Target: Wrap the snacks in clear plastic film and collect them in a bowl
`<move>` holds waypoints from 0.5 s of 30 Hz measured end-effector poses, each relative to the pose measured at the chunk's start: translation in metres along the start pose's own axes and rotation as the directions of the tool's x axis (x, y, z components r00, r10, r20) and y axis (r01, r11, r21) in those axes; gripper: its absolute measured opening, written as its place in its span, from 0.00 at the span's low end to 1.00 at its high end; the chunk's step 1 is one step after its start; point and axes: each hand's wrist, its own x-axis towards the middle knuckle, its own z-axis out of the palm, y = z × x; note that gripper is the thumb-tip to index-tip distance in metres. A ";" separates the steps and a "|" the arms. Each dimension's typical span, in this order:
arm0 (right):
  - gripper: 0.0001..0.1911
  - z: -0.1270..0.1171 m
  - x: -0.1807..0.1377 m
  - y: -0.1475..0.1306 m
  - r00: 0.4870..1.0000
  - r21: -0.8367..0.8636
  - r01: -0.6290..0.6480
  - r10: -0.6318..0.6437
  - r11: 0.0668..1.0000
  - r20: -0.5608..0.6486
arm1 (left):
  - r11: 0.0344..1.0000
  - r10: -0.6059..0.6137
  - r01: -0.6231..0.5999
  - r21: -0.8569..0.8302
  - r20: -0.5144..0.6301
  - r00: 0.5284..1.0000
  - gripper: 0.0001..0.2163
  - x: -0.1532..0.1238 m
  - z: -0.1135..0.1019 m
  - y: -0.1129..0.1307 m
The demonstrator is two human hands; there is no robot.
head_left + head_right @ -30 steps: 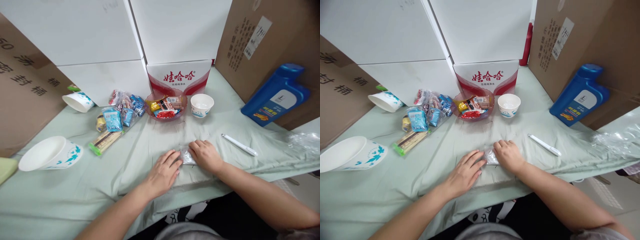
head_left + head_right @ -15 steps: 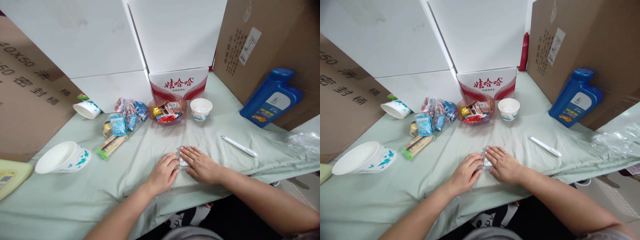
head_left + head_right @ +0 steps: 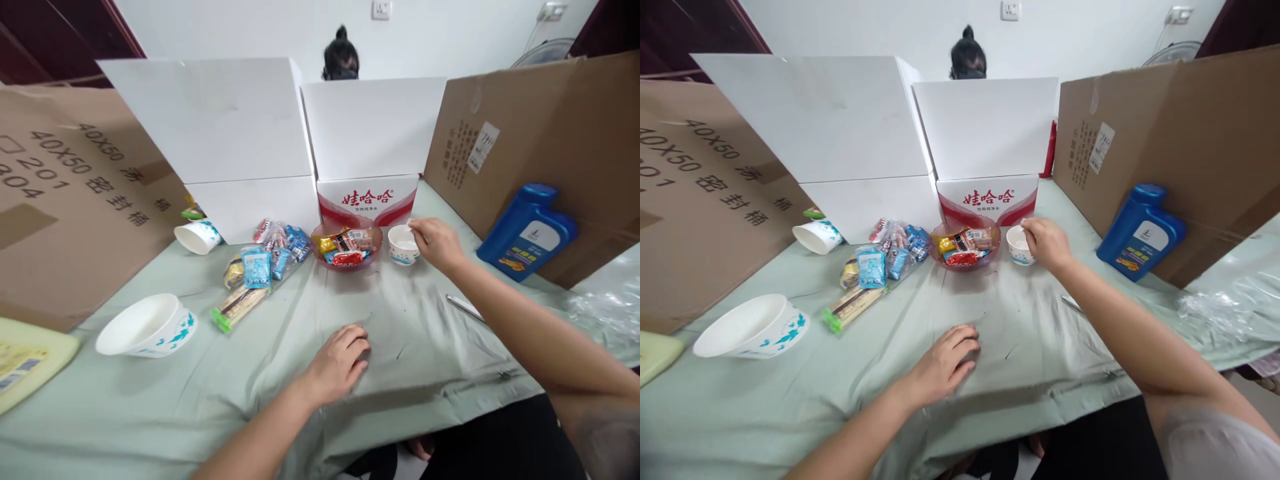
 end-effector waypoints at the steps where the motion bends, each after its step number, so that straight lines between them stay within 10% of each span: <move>1: 0.19 0.002 0.016 0.001 0.992 -0.079 -0.045 0.055 0.996 0.118 | 1.000 -0.004 0.004 -0.004 0.009 1.000 0.10 0.000 0.000 0.000; 5: 0.21 0.011 0.055 -0.011 0.934 -0.174 -0.100 0.152 0.980 0.323 | 0.999 -0.012 0.013 -0.032 0.032 0.999 0.11 -0.002 0.000 -0.002; 9: 0.24 0.007 0.073 -0.057 0.979 -0.178 -0.090 0.120 0.980 0.167 | 0.999 -0.016 0.018 -0.027 0.068 0.998 0.14 -0.004 0.003 -0.004; 11: 0.18 0.011 0.074 -0.098 0.997 -0.034 0.045 -0.043 0.998 0.064 | 1.000 -0.014 0.016 -0.025 0.078 0.997 0.14 -0.005 0.003 -0.005; 15: 0.13 0.055 0.063 -0.191 0.909 0.393 0.114 -0.256 0.912 0.329 | 0.997 0.005 -0.001 -0.075 0.050 0.999 0.11 -0.007 -0.002 -0.008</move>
